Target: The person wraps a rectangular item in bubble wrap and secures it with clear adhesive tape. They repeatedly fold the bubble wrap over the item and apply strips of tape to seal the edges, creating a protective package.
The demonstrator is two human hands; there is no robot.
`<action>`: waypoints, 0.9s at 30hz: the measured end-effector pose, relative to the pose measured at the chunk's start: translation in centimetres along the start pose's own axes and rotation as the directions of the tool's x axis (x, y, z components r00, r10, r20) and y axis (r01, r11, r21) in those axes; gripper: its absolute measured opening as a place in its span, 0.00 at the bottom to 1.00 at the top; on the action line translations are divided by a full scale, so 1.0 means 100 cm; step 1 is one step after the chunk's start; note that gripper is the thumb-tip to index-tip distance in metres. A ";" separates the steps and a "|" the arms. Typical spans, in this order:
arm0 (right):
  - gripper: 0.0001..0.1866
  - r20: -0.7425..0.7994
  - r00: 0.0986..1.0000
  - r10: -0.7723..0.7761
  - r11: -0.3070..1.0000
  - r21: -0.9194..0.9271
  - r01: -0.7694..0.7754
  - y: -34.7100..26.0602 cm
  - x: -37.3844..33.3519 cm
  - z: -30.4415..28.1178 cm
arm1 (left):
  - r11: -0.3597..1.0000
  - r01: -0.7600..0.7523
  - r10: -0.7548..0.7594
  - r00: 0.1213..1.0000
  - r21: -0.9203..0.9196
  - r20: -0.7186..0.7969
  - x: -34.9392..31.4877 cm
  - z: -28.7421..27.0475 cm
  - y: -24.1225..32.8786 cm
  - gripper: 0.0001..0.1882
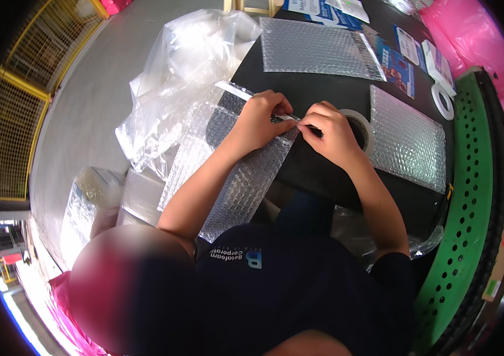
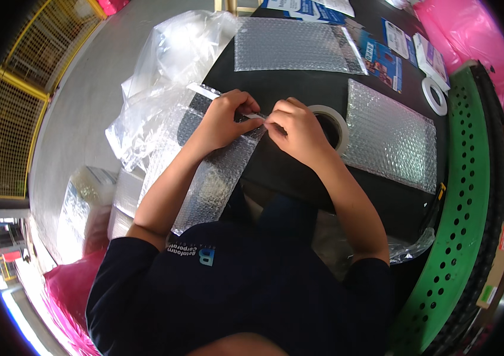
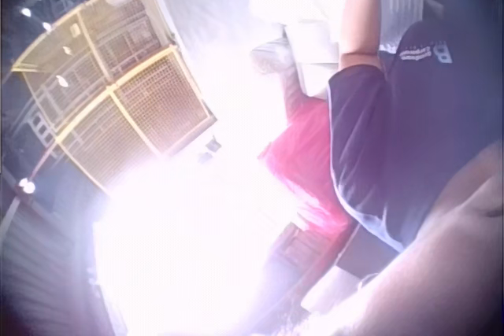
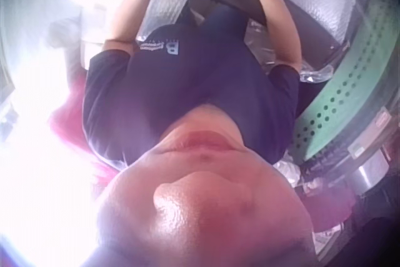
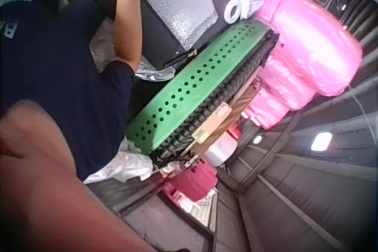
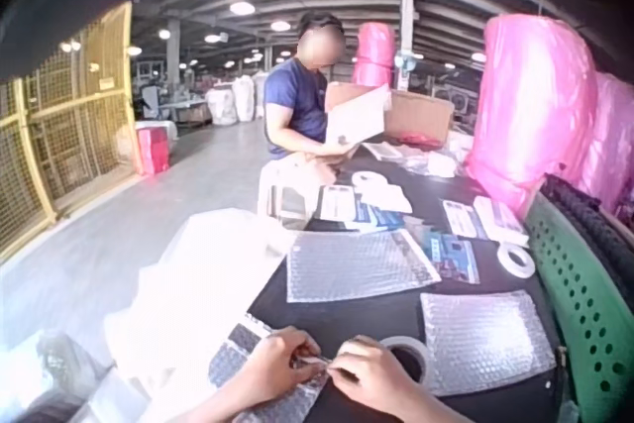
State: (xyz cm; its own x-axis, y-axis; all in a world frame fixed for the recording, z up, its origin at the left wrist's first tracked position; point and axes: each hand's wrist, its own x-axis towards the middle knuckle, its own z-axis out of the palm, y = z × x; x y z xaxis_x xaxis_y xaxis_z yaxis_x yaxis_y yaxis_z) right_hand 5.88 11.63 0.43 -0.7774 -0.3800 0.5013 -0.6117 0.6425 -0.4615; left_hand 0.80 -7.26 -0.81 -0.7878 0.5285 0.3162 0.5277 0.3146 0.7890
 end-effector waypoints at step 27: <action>0.12 -0.078 0.917 0.391 0.627 0.752 -0.204 0.026 -0.003 -0.002 | 0.687 0.117 -0.473 0.821 0.717 0.319 -0.069 0.003 0.075 0.52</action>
State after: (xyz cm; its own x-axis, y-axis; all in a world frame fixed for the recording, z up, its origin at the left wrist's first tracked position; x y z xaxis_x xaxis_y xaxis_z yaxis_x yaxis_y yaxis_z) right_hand 4.52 13.56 -0.76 -0.9407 -0.0452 0.3363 -0.3357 -0.0195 -0.9418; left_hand 10.25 -8.32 2.76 -0.7952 0.5371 -0.2814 0.4981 0.8433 0.2019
